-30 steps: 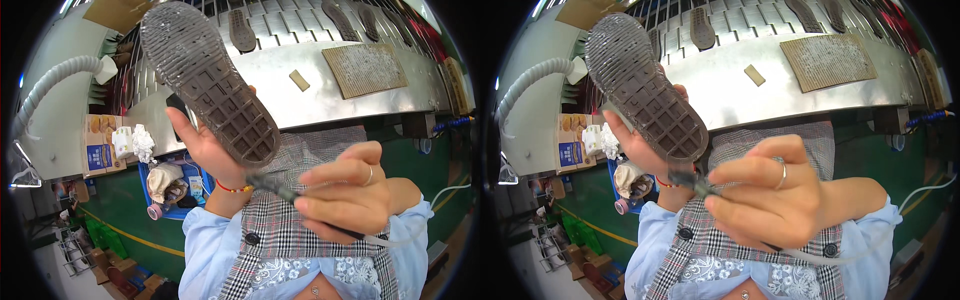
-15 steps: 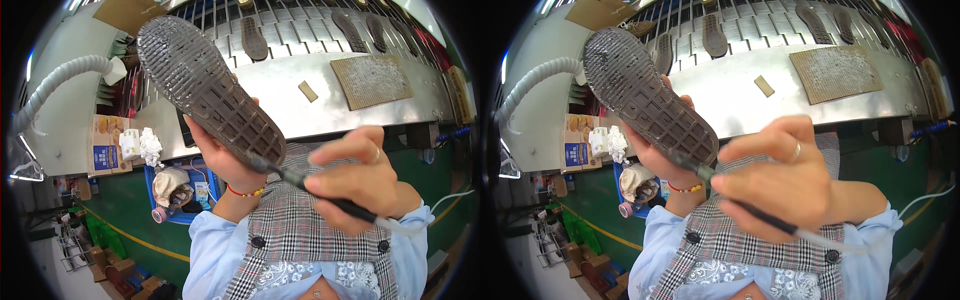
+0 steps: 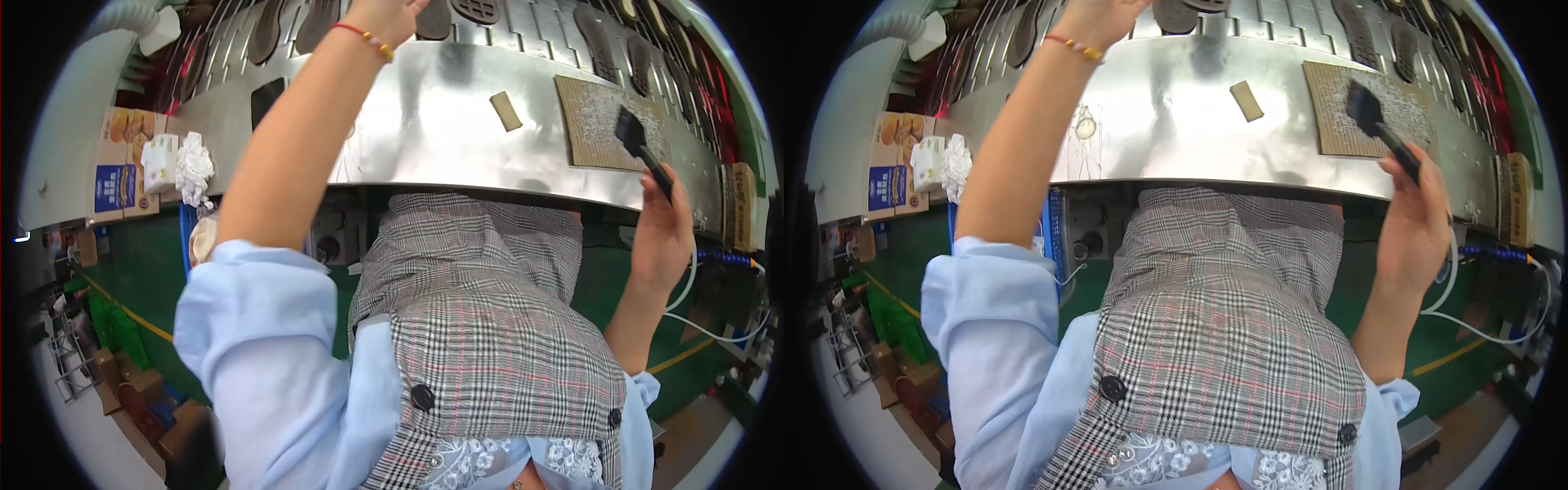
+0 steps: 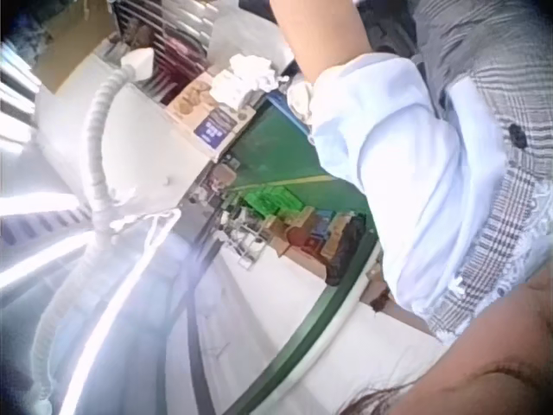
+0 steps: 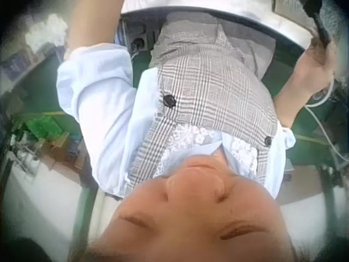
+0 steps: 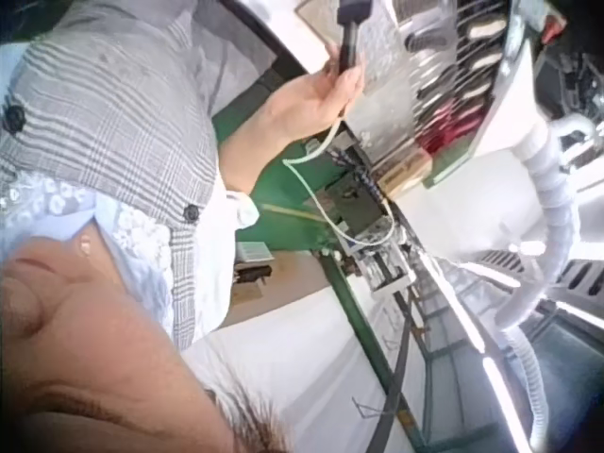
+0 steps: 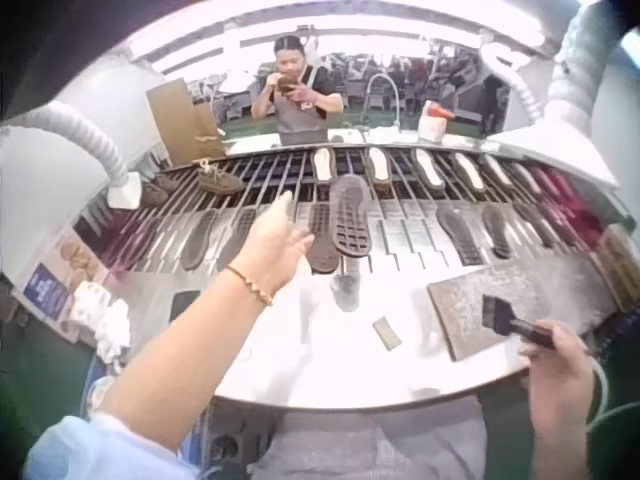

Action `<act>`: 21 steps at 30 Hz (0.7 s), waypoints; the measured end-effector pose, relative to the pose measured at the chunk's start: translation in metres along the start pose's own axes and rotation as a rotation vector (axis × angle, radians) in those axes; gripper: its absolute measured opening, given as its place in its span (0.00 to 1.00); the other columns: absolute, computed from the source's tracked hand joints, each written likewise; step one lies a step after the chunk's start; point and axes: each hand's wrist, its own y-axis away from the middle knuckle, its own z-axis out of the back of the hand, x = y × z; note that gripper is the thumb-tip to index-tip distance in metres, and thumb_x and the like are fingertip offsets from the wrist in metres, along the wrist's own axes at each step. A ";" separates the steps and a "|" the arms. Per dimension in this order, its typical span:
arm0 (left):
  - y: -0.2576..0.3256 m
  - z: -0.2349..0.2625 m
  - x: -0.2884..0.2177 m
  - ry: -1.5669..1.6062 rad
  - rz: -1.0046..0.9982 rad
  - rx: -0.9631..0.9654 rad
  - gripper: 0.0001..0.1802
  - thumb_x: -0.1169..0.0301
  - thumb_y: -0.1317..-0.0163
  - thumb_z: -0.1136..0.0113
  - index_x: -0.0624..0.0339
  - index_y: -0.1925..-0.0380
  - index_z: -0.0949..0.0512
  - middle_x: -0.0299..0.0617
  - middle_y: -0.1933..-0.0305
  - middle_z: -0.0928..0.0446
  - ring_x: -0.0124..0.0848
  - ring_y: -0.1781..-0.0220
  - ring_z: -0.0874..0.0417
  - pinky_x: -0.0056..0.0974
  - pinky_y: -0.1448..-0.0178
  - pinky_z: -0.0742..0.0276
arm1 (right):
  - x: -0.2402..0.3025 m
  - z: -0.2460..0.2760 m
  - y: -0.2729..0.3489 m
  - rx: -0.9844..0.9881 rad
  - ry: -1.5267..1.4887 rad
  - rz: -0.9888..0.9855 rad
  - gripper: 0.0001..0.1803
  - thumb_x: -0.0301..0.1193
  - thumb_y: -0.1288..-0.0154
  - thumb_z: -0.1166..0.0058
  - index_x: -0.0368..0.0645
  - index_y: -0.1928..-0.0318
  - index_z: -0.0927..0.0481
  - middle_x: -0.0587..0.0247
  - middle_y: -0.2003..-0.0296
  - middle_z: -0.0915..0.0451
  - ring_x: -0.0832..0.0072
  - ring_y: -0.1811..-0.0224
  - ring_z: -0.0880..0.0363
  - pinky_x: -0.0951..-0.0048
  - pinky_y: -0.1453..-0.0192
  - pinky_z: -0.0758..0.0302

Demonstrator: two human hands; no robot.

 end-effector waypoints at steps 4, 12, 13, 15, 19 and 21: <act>0.119 0.042 -0.019 -0.371 0.044 0.297 0.34 0.52 0.27 0.54 0.64 0.32 0.42 0.50 0.32 0.39 0.36 0.30 0.39 0.40 0.30 0.39 | -0.010 0.043 -0.008 -0.240 0.099 -0.111 0.24 0.32 0.25 0.58 0.33 0.35 0.32 0.52 0.41 0.24 0.69 0.39 0.26 0.72 0.42 0.35; 0.335 0.133 0.111 -0.900 0.269 0.318 0.25 0.51 0.27 0.53 0.49 0.38 0.25 0.42 0.28 0.34 0.41 0.23 0.42 0.47 0.23 0.48 | -0.043 0.111 -0.063 -0.031 -0.333 -0.366 0.31 0.28 0.29 0.60 0.35 0.27 0.47 0.57 0.26 0.43 0.58 0.35 0.33 0.64 0.42 0.36; 0.339 0.137 0.122 -0.831 0.288 0.315 0.25 0.50 0.28 0.53 0.47 0.37 0.25 0.41 0.26 0.37 0.42 0.22 0.46 0.49 0.23 0.50 | -0.045 0.115 -0.069 -0.036 -0.340 -0.389 0.31 0.28 0.29 0.60 0.35 0.28 0.47 0.56 0.26 0.43 0.58 0.35 0.33 0.64 0.43 0.36; 0.345 0.138 0.132 -0.775 0.315 0.328 0.25 0.49 0.28 0.54 0.43 0.36 0.26 0.38 0.24 0.40 0.41 0.20 0.51 0.52 0.22 0.55 | -0.046 0.122 -0.077 -0.065 -0.348 -0.440 0.32 0.27 0.30 0.61 0.34 0.28 0.47 0.56 0.26 0.43 0.58 0.36 0.33 0.64 0.44 0.36; 0.336 0.147 0.136 -0.755 0.331 0.372 0.26 0.47 0.27 0.56 0.38 0.34 0.28 0.31 0.23 0.43 0.39 0.19 0.56 0.54 0.22 0.65 | -0.046 0.123 -0.087 -0.136 -0.444 -0.423 0.35 0.29 0.31 0.60 0.35 0.26 0.51 0.57 0.26 0.43 0.59 0.37 0.32 0.64 0.46 0.34; 0.333 0.152 0.133 -0.706 0.359 0.391 0.27 0.46 0.27 0.59 0.37 0.33 0.29 0.30 0.22 0.44 0.38 0.18 0.57 0.54 0.22 0.69 | -0.050 0.123 -0.088 -0.148 -0.536 -0.427 0.34 0.29 0.31 0.60 0.35 0.26 0.50 0.57 0.26 0.42 0.58 0.37 0.32 0.65 0.48 0.32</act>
